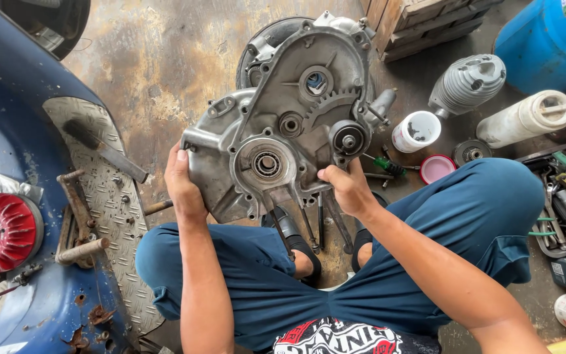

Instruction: The person sits on the workshop floor assembling a scooter engine. They hammer a shaft into the engine crankcase using a mallet, then hold the crankcase cover and press a geared sprocket into place, fitting it by hand and turning it to seat it, before reaching into a container of small parts.

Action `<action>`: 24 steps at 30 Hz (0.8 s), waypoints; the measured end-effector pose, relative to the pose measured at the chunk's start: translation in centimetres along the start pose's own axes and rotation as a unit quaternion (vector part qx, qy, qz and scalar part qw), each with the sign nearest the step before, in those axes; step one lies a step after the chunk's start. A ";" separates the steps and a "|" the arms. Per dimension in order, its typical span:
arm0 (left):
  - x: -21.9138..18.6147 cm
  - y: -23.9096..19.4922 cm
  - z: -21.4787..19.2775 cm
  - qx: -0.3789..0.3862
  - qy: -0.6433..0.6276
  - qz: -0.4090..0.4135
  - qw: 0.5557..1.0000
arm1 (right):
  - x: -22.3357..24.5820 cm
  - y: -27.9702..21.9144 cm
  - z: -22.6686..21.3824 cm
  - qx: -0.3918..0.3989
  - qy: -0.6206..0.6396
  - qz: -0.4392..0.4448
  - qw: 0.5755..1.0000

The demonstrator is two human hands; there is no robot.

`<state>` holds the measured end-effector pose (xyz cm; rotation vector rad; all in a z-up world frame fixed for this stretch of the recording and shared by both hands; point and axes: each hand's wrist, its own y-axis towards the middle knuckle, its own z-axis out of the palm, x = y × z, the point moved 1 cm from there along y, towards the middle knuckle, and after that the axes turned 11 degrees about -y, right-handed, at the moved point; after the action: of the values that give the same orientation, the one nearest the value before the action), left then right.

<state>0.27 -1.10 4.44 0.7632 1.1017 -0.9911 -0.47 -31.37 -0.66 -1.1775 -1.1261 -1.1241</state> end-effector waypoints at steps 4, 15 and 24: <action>-0.8 -0.4 1.1 -0.003 0.039 0.005 0.999 | 0.3 -0.3 -0.4 0.005 -0.025 -0.005 1.000; 2.4 0.3 -1.2 0.010 0.017 0.005 1.000 | 0.1 -0.2 0.2 -0.032 0.003 0.008 0.999; 2.8 0.3 -1.6 0.007 -0.007 -0.001 1.000 | -1.3 -0.1 -0.3 -0.025 0.009 0.013 1.000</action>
<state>0.35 -0.33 1.33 0.7646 1.0854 -1.0052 -0.67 -31.59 -1.97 -1.2151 -1.0703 -1.1477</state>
